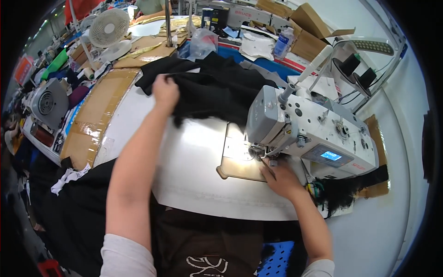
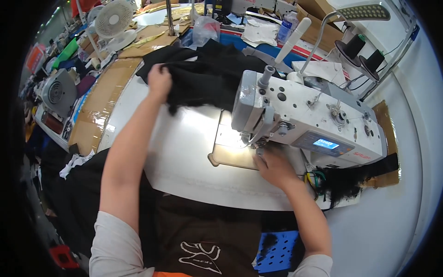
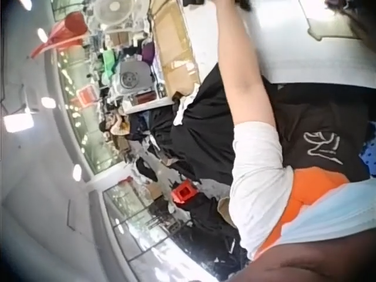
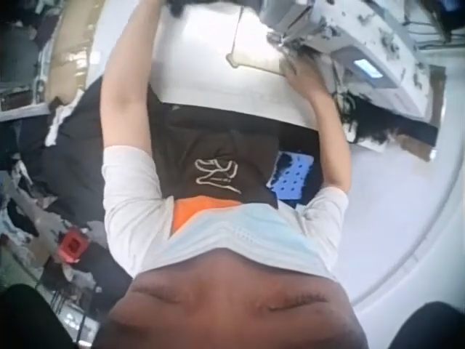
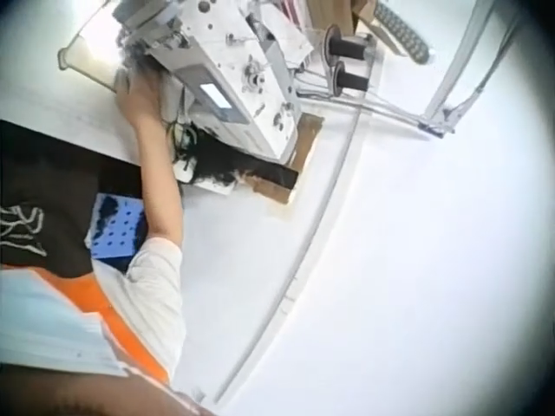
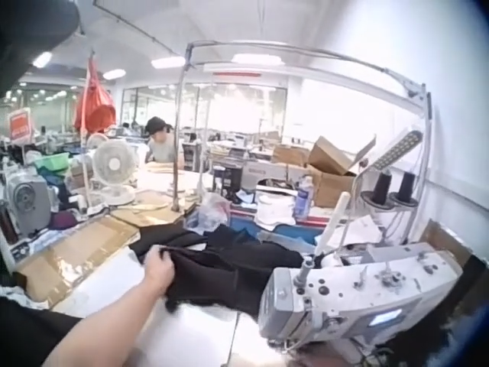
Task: Sewing and trimming black fur onto a garment using an industrial sewing machine.
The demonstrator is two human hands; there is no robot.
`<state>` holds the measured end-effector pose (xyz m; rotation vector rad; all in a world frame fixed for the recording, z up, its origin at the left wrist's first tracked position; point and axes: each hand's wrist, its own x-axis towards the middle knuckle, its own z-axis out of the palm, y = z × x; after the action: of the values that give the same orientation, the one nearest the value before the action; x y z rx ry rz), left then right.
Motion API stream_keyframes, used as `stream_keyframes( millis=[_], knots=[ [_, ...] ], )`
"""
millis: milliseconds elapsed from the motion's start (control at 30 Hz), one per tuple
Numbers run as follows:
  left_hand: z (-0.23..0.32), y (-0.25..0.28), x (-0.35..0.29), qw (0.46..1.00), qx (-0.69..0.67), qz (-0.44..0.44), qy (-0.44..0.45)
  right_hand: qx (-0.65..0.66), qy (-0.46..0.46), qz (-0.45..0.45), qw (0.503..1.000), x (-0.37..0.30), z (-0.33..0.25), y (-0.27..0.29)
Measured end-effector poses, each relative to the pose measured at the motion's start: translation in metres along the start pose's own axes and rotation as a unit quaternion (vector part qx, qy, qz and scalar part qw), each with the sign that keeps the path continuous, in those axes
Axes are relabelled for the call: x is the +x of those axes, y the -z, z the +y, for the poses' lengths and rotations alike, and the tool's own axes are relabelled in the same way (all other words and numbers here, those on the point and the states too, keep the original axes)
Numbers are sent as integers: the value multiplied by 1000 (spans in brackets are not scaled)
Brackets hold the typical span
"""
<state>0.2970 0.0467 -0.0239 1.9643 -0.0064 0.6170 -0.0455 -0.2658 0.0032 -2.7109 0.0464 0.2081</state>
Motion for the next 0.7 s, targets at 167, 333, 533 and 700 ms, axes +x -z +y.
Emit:
stream_keyframes(
  millis=[167,333,533,700],
  knots=[
    [-89,144,59,994,108,28,3,-21,115,96,989,-36,-8,-9],
    [-116,287,67,990,69,-10,126,-9,224,71,972,-42,-48,-22],
    [-59,351,45,989,102,-86,71,-8,349,123,929,24,-127,-48],
    [-12,383,54,988,154,-19,20,-103,154,168,968,111,-149,-70]
  ],
)
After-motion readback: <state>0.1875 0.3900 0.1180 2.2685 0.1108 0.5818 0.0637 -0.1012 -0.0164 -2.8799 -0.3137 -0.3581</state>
